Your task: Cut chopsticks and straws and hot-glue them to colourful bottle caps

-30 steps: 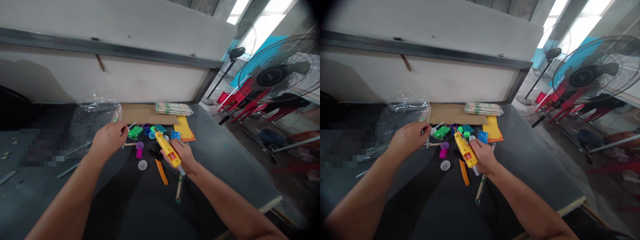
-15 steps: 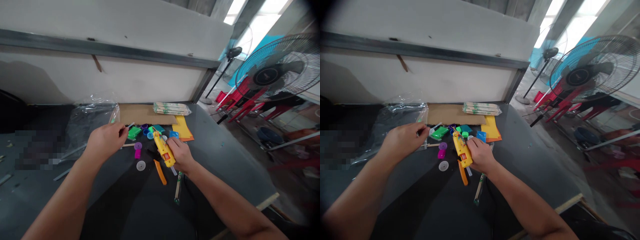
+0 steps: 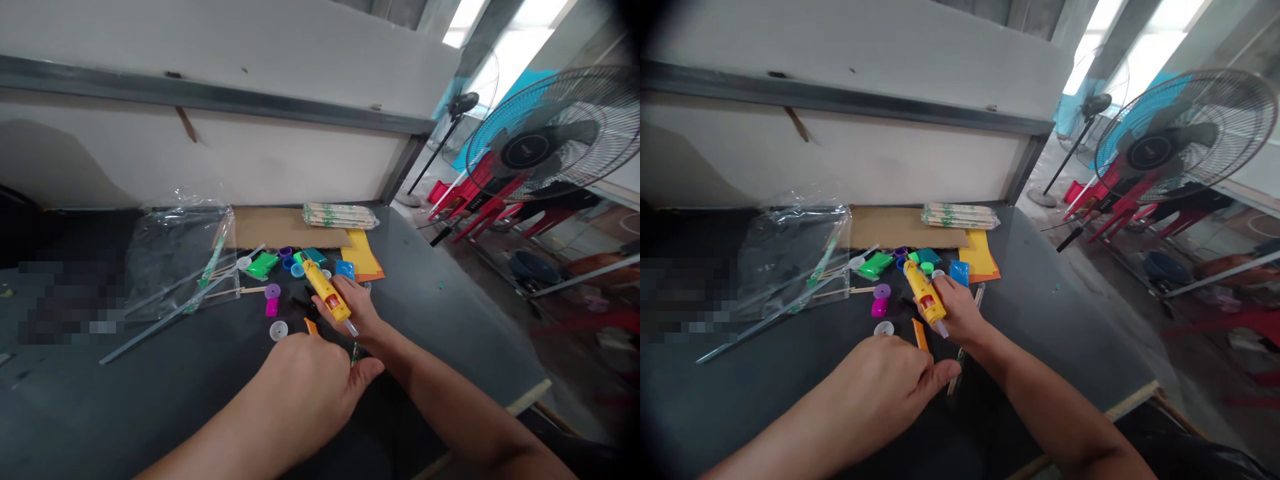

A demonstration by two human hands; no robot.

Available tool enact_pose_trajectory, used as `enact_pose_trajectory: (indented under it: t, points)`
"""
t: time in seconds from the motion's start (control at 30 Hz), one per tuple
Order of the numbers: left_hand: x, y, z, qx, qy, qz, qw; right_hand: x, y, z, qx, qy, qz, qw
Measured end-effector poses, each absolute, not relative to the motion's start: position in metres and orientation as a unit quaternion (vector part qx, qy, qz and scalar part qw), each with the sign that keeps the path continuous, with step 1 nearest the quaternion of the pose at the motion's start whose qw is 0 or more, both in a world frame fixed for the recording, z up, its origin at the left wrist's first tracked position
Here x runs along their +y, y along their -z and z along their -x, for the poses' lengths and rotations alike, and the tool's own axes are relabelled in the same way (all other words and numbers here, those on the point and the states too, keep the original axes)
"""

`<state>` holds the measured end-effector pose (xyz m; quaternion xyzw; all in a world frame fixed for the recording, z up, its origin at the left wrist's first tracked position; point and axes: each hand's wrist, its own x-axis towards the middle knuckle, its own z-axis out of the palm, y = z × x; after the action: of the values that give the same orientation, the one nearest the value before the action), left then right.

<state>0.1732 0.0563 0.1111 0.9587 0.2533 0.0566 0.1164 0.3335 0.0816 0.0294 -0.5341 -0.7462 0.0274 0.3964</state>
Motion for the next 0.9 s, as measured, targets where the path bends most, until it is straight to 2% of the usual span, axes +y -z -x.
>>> enact_pose_trajectory:
  t: [0.27, 0.63, 0.9]
  points:
    - [0.056, -0.091, -0.177, 0.327, -0.136, -0.934, 0.057, 0.084, -0.024, -0.33, -0.729, -0.014, 0.546, 0.413]
    - [0.059, -0.093, -0.182, 0.348, -0.141, -0.924, 0.065, 0.083, -0.02, -0.326, -0.72, -0.019, 0.566, 0.401]
    - [0.059, -0.091, -0.18, 0.349, -0.136, -0.924, 0.071, 0.083, -0.015, -0.325, -0.696, -0.053, 0.578, 0.422]
